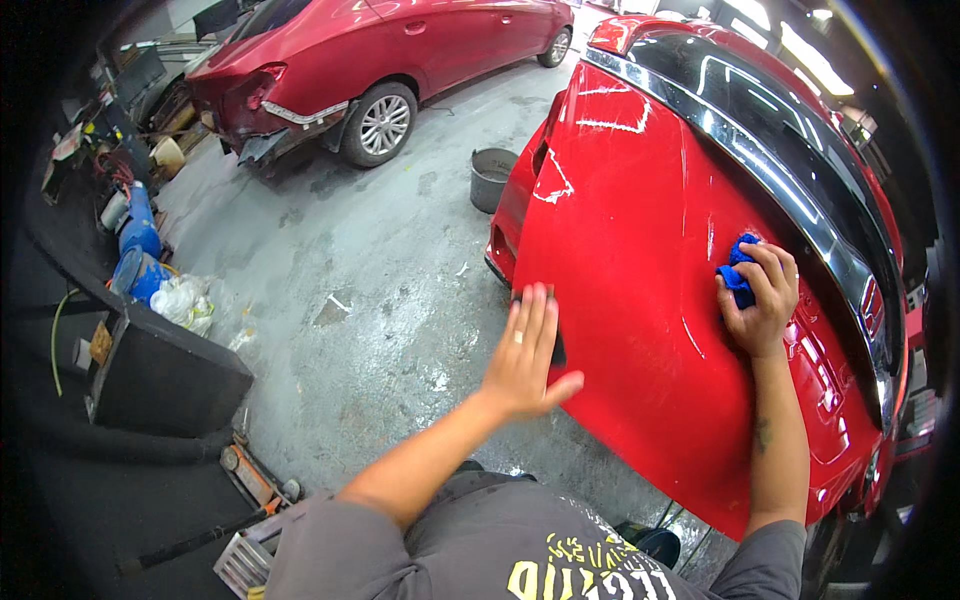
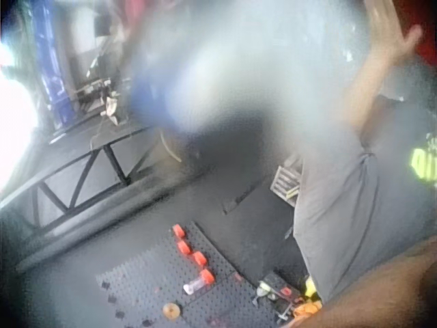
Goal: The person scrubs the rear trunk of a red car using a black sponge and a blue cloth. They repeatedly rub the surface in circular and linear motions, occasionally dipping the sponge into a bucket of water to rinse it. The person works methodically across the trunk lid, focusing on removing residue or dirt from the paint.
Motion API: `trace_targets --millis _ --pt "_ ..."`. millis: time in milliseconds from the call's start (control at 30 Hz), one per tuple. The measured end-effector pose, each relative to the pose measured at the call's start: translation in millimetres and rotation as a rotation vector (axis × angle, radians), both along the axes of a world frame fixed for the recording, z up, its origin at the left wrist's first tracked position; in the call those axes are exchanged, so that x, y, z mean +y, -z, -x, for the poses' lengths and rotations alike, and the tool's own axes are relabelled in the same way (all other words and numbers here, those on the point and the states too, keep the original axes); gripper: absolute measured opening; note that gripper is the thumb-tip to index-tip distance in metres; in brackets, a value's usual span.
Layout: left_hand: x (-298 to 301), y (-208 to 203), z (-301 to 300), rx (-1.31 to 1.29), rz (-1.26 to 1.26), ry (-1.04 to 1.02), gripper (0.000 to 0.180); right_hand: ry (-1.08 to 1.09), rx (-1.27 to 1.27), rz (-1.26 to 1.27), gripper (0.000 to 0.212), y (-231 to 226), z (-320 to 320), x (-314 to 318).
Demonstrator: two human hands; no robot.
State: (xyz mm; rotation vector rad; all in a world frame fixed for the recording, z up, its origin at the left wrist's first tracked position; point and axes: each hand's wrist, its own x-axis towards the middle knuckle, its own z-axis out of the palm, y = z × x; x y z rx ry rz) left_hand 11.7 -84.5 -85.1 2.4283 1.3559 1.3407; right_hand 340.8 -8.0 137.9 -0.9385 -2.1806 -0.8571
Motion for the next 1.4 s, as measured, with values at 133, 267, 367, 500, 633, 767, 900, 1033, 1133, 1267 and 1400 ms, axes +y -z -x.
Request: trace_targets --millis 133,267,367,500,633,767,900,1033,1133,1267,1400 --pt "25 -21 16 0.051 -0.035 0.033 0.11 0.033 0.018 -0.002 0.022 0 6 1" --pt "145 -105 35 0.075 -0.086 -0.089 0.103 0.036 0.021 -0.012 0.022 -1 15 1" --pt "135 -102 26 0.069 -0.109 -0.094 0.102 0.049 0.006 -0.023 0.023 -4 13 2" --pt "46 -42 33 0.055 -0.025 0.068 0.119 0.072 0.032 -0.024 0.023 -2 15 3" --pt "109 -85 40 0.172 -0.09 0.031 0.116 0.084 0.04 -0.041 0.024 1 14 1" --pt "198 -144 22 0.149 0.031 -0.101 0.108 0.074 0.041 -0.052 0.023 -4 18 6" --pt "105 -106 -12 0.163 -0.006 -0.122 0.116 0.077 0.03 -0.066 0.022 1 12 1" --pt "-47 -41 -80 0.025 0.128 0.063 0.124 0.08 0.032 -0.058 0.024 4 2 -1" --pt "-41 -27 -95 0.08 0.02 -0.01 0.125 0.116 0.006 -0.038 0.028 9 -15 -4" --pt "84 -107 -49 -0.09 0.205 -0.416 0.1 0.126 -0.045 -0.043 0.037 12 0 -19" --pt "49 -90 -106 -0.059 0.134 -0.515 0.094 -0.022 -0.11 0.054 0.029 19 -11 -21"
